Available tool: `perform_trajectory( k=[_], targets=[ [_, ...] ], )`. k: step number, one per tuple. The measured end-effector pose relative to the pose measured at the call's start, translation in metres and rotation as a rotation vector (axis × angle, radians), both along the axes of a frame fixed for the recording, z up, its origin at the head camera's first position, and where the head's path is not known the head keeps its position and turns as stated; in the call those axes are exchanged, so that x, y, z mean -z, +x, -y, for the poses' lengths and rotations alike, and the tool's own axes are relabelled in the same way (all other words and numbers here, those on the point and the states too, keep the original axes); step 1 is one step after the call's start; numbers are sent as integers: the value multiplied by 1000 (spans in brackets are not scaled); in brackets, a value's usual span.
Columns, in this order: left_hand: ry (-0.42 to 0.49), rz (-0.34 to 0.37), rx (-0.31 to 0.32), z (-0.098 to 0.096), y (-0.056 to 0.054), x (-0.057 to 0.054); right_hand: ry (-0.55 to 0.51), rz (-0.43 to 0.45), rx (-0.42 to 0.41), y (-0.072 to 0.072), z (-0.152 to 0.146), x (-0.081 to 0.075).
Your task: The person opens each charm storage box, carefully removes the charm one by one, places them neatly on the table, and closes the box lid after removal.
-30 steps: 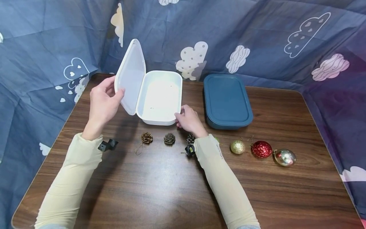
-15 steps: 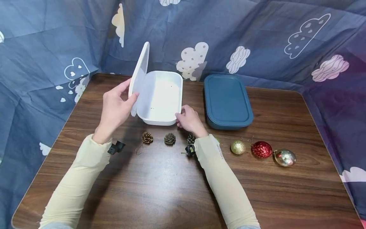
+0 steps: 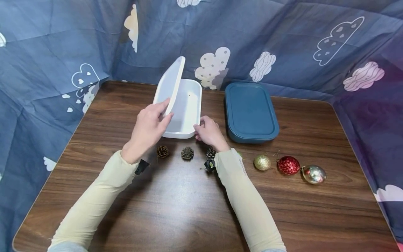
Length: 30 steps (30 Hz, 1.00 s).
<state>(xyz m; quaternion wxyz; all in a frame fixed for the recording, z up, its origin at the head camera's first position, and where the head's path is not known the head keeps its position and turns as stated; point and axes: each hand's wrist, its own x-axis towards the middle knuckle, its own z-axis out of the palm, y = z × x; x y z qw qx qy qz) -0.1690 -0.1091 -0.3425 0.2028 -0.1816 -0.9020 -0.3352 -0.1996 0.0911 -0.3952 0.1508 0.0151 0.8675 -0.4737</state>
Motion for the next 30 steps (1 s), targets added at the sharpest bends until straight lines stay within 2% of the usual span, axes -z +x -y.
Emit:
perform_trajectory(
  k=[11,24,30],
  targets=[
    [-275,-51,94,-23,3,15,-41,-14,7,0,0,3],
    [-488,-110,82,-38,1,31,-48,-23,14,-1,0,4],
    [-547,-152,74,-43,2,37,-51,-31,9,-2,-1,4]
  ],
)
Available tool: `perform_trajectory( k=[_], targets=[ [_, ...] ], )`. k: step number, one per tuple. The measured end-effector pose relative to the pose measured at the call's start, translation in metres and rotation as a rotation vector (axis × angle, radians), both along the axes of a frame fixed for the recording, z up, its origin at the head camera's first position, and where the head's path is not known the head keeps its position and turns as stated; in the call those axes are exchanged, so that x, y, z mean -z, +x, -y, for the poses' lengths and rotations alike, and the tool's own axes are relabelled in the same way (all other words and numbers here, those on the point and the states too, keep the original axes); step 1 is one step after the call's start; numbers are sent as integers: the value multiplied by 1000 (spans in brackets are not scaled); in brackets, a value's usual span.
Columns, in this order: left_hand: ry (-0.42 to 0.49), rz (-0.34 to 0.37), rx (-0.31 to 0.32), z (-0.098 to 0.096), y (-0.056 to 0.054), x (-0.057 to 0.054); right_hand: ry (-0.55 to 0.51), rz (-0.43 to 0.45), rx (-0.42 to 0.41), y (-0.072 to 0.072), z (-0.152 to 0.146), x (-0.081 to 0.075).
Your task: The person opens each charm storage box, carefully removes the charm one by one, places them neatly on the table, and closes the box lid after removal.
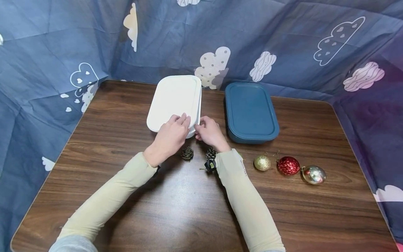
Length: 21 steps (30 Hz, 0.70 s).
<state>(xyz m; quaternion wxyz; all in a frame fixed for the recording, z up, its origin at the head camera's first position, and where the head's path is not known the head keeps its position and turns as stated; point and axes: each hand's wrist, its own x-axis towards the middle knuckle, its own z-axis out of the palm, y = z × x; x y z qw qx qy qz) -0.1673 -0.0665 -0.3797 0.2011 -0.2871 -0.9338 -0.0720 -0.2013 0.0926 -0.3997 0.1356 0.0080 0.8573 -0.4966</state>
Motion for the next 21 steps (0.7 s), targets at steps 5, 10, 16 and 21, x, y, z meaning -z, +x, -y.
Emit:
perform_trajectory(
  k=[5,10,16,21],
  targets=[
    [-7,-17,-1,-3,-1,5,-25,4,7,0,-1,1],
    [-28,9,-3,-5,-1,6,-44,8,16,0,-1,0],
    [-52,54,-8,-7,0,8,-50,8,11,-1,-2,2],
    [-65,53,-12,-9,0,10,-41,-4,1,-1,-3,3]
  ],
)
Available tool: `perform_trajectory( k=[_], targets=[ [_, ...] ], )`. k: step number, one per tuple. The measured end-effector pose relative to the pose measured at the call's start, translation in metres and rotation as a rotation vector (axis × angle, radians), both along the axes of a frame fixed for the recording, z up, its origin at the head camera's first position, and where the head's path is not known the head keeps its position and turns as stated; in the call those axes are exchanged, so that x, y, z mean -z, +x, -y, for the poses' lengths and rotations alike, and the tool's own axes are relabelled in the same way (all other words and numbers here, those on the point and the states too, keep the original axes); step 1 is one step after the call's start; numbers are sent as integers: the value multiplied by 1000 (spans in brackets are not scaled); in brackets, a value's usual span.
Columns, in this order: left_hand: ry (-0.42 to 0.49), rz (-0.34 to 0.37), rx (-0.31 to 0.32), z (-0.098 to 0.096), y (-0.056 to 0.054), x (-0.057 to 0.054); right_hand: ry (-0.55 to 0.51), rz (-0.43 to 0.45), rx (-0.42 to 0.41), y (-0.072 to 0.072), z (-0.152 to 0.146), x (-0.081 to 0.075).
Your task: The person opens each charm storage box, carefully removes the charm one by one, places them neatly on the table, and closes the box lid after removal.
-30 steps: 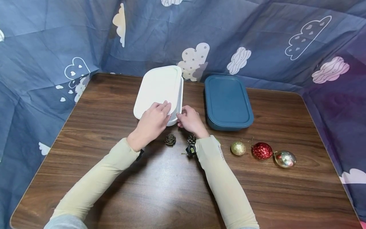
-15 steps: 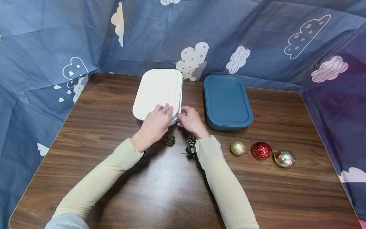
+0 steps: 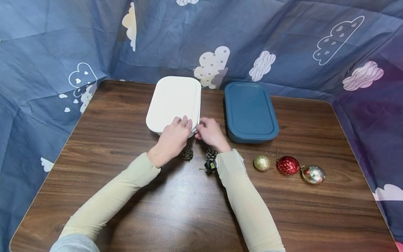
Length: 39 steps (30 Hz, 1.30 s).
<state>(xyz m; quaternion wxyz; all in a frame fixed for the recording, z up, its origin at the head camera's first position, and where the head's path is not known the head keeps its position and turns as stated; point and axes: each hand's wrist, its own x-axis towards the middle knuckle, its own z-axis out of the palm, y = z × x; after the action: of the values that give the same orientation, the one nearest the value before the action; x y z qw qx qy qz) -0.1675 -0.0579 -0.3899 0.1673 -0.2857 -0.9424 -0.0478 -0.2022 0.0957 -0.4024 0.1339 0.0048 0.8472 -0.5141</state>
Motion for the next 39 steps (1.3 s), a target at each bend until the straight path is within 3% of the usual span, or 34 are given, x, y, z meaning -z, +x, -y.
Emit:
perform_trajectory(
  k=[6,13,22,28,34,39],
  targets=[
    [-33,16,-14,-2,1,1,-3,-3,-5,2,-1,-2],
    [-88,41,-6,-7,3,0,-80,24,58,4,-1,-3],
    [-115,18,-13,-11,3,6,-20,4,27,4,0,-3],
    [-100,23,-3,-11,2,6,-7,3,26,4,-1,-3],
    [-28,51,20,-7,0,6,17,-5,9,3,-3,-4],
    [29,95,78,-3,-3,5,55,3,1,2,-5,-4]
  ],
)
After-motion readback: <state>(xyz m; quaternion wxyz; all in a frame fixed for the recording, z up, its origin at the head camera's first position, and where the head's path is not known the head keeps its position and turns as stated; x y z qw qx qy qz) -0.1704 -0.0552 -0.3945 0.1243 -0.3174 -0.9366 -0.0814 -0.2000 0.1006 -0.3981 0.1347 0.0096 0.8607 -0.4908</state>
